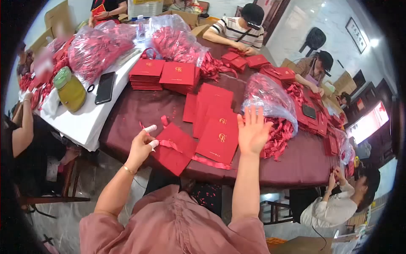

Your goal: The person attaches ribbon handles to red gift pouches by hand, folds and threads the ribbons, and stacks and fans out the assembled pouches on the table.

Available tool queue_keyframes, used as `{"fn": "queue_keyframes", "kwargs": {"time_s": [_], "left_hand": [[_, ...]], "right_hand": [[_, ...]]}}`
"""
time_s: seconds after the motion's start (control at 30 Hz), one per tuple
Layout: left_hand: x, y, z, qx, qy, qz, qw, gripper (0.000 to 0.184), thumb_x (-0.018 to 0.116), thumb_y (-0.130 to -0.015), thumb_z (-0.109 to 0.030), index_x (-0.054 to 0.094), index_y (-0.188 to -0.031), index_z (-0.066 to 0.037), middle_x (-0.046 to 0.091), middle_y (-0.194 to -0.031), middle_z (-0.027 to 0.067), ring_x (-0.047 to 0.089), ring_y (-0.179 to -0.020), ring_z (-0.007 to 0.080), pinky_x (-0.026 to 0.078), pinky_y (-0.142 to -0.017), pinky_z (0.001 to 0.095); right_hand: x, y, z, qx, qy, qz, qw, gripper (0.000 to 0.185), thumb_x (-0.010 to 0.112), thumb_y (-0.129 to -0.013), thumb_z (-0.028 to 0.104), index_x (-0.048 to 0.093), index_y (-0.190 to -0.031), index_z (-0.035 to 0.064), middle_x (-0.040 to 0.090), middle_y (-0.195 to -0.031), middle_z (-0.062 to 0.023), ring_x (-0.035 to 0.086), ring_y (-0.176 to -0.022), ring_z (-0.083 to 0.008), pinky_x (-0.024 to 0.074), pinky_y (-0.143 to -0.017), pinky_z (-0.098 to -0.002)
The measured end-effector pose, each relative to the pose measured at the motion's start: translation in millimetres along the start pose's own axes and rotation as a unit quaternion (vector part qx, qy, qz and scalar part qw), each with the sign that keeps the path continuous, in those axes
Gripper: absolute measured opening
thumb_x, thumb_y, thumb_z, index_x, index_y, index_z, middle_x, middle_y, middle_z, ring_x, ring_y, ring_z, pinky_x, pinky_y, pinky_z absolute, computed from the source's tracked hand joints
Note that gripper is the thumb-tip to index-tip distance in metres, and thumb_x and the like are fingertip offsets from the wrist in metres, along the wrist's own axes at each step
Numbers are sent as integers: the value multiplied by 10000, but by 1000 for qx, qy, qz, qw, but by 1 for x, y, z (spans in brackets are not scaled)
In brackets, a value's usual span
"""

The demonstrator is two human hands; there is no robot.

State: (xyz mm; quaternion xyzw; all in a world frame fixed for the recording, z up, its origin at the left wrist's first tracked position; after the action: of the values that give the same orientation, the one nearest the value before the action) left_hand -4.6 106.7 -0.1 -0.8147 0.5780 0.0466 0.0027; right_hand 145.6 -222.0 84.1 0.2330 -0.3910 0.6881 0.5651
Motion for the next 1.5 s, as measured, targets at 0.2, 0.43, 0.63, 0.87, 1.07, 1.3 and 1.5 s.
{"fn": "queue_keyframes", "kwargs": {"time_s": [0.2, 0.43, 0.63, 0.87, 1.07, 1.3, 1.5], "left_hand": [[1, -1, 0, -6, -15, -6, 1000, 505, 660, -856, -2, 528, -1338, -73, 616, -843, 1, 561, -750, 75, 473, -635, 223], [0, -5, 7, 185, -113, -43, 975, 396, 650, -873, -39, 569, -1260, -46, 675, -945, 28, 611, -877, 105, 502, -744, 263], [0, -1, 13, 28, -46, -5, 999, 456, 640, -888, -46, 528, -1330, -49, 633, -894, 42, 589, -809, 115, 494, -716, 268], [2, -2, 19, 54, -8, -4, 999, 448, 638, -901, -41, 525, -1334, -64, 642, -874, 42, 582, -768, 99, 497, -673, 263], [2, 6, 4, 74, -62, -29, 995, 411, 643, -889, -43, 550, -1289, -40, 678, -849, 61, 618, -725, 95, 524, -665, 265], [4, 4, 10, 60, -21, -13, 998, 424, 644, -904, -63, 544, -1316, -62, 647, -884, 33, 591, -785, 83, 514, -672, 252], [7, 8, 12, 30, 52, -20, 998, 415, 646, -907, -66, 544, -1309, -52, 637, -894, 33, 584, -788, 83, 512, -679, 249]], "right_hand": [[81, 33, 29, 104, 145, 81, 981, 634, 548, -965, 271, 272, -1492, 50, 404, -1457, -160, 474, -1259, -269, 448, -966, -406], [270, 123, 74, 231, 233, 313, 891, 731, 650, -880, 207, 283, -1485, 28, 462, -1413, -146, 495, -1222, -208, 411, -973, -331], [315, 164, 77, 332, 252, 358, 836, 679, 646, -877, 240, 360, -1459, 37, 518, -1363, -119, 490, -1206, -181, 351, -1008, -326], [319, 165, 79, 287, 318, 354, 832, 669, 668, -866, 214, 376, -1432, 11, 546, -1329, -133, 544, -1148, -186, 406, -956, -309], [312, 138, 90, 229, 333, 431, 807, 672, 699, -867, 213, 390, -1402, -52, 530, -1355, -145, 572, -1074, -186, 443, -879, -296], [300, 141, 61, 17, 365, 452, 814, 621, 750, -805, 229, 459, -1296, -16, 570, -1228, -193, 617, -950, -220, 479, -785, -309], [307, 143, 76, 2, 372, 458, 807, 358, 674, -848, 213, 509, -1105, 27, 573, -1107, -197, 592, -865, -235, 459, -704, -327]]}}
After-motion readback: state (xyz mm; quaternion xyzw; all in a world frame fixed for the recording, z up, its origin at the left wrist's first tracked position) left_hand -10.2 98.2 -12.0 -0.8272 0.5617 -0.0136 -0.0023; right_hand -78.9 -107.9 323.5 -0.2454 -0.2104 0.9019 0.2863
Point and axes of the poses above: each hand's wrist, its own y-axis away from the middle knuckle, its own x-axis out of the palm, z = x × y, the point moved 5 cm from there along -y, towards the middle knuckle
